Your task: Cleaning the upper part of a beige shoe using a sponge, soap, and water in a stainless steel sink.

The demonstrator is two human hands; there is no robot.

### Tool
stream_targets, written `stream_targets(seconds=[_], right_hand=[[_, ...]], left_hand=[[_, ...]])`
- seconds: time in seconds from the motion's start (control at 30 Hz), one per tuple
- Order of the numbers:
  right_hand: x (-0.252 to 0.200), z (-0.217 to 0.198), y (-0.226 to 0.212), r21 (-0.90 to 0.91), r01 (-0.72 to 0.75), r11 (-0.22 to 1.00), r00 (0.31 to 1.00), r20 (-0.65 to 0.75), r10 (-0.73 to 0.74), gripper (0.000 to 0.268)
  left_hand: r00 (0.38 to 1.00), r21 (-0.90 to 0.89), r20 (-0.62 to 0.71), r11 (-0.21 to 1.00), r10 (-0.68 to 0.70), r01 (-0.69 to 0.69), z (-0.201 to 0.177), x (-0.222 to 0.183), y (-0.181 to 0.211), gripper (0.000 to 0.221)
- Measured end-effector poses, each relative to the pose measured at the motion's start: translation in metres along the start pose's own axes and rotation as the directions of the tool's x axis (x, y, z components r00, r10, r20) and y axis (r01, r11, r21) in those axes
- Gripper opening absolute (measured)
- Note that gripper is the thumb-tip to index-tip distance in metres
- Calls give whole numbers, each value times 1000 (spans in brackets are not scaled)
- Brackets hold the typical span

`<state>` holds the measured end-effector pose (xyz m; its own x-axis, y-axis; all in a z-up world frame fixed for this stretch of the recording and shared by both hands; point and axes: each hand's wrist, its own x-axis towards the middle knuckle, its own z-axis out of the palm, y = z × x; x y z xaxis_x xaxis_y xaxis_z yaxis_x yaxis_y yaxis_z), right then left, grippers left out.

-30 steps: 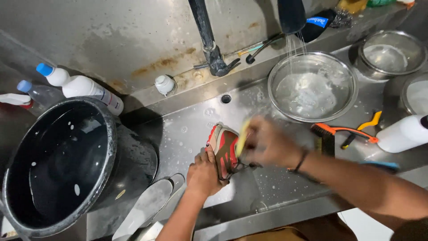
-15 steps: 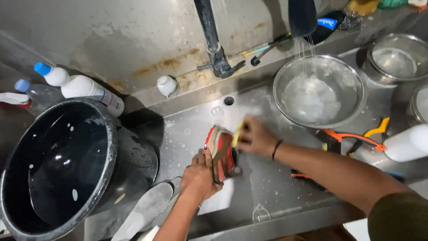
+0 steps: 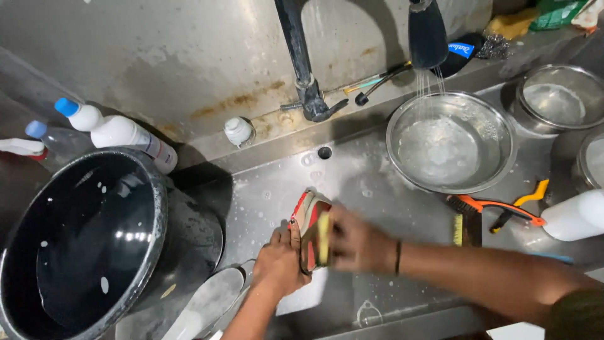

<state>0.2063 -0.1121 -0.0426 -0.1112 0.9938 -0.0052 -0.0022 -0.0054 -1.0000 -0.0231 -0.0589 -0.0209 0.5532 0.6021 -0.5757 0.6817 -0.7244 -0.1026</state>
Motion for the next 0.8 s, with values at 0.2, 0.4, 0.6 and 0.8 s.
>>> stream_targets(seconds=[0.2, 0.4, 0.6, 0.8], right_hand=[[44, -49, 70, -842, 303, 446, 832, 5, -554, 30], [-1, 2, 48, -644, 597, 478, 796, 403, -451, 38], [37, -78, 19, -976, -59, 210, 953, -118, -281, 60], [-13, -205, 16, -779, -587, 218, 796, -605, -15, 71]], left_hand=[[999, -9, 25, 999, -45, 45, -4, 0, -3, 123], [1000, -10, 27, 1000, 7, -7, -4, 0, -3, 115], [997, 35, -2, 997, -72, 72, -4, 0, 5, 123], [945, -376, -5, 876, -328, 302, -85, 0, 57, 119]])
